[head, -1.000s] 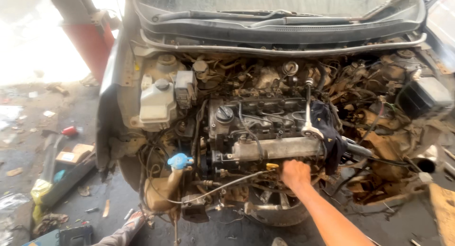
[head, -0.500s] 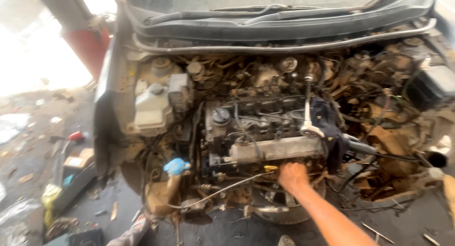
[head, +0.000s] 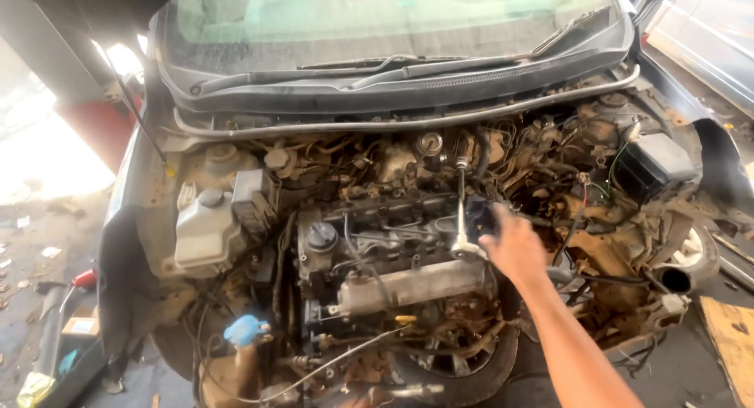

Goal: The person cleans an oil filter cap, replaces its seal, and inserts a new filter before screwing it back onto the engine and tightening it with a wrench. They then work on the lower engine area, connecting hoses and tightening bolts on a compressor.

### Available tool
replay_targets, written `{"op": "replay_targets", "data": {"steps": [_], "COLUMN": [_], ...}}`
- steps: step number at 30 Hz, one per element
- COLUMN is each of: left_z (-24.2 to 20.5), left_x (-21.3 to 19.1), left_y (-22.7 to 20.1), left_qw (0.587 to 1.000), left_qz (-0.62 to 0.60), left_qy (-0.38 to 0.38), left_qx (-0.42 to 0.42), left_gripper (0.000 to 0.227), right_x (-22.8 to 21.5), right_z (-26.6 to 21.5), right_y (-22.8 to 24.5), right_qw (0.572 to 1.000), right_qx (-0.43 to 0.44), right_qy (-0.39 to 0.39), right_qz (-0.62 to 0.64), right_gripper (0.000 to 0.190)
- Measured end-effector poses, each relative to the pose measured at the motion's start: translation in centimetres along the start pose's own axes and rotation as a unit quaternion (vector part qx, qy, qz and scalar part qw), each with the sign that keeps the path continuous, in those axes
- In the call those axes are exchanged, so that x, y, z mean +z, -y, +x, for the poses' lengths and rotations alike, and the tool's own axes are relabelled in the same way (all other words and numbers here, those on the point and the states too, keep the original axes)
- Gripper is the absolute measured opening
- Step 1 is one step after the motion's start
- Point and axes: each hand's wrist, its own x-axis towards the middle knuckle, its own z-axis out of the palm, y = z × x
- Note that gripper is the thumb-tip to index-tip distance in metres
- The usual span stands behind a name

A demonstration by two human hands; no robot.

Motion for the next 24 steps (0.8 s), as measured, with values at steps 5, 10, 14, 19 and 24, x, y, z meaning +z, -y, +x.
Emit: {"op": "replay_targets", "data": {"steps": [5, 10, 14, 19, 24], "left_z": [8.2, 19.6, 22.3, 24.1, 24.6], "left_x": [-19.4, -16.8, -15.4, -13.3, -13.3], "left_y": [-32.7, -37.1, -38.0, -35.2, -34.3], "left_qw": [0.993, 0.907, 0.944, 0.916, 0.741], "left_qz": [0.047, 0.221, 0.239, 0.309, 0.428], "left_qy": [-0.086, -0.285, -0.157, -0.162, -0.360], "left_qx": [0.058, 0.218, 0.165, 0.200, 0.372], "left_gripper": [0.043, 0.047, 0.041, 0.021, 0.036], "right_x": [6.9, -8.2, -13.1, -10.7, 5.3], "right_z": [6.0, 7.6, 10.9, 7.2, 1.9], "right_y": [-5.3, -2.3, -0.7, -2.7, -10.5], "right_qw": [0.994, 0.958, 0.939, 0.965, 0.922], "right_qx": [-0.021, 0.121, -0.045, -0.002, -0.315], "right_qy": [0.101, 0.215, 0.118, 0.206, 0.189], "right_qz": [0.030, 0.144, 0.321, 0.165, 0.123], "right_gripper": [0.039, 0.025, 0.037, 0.037, 0.030]}}
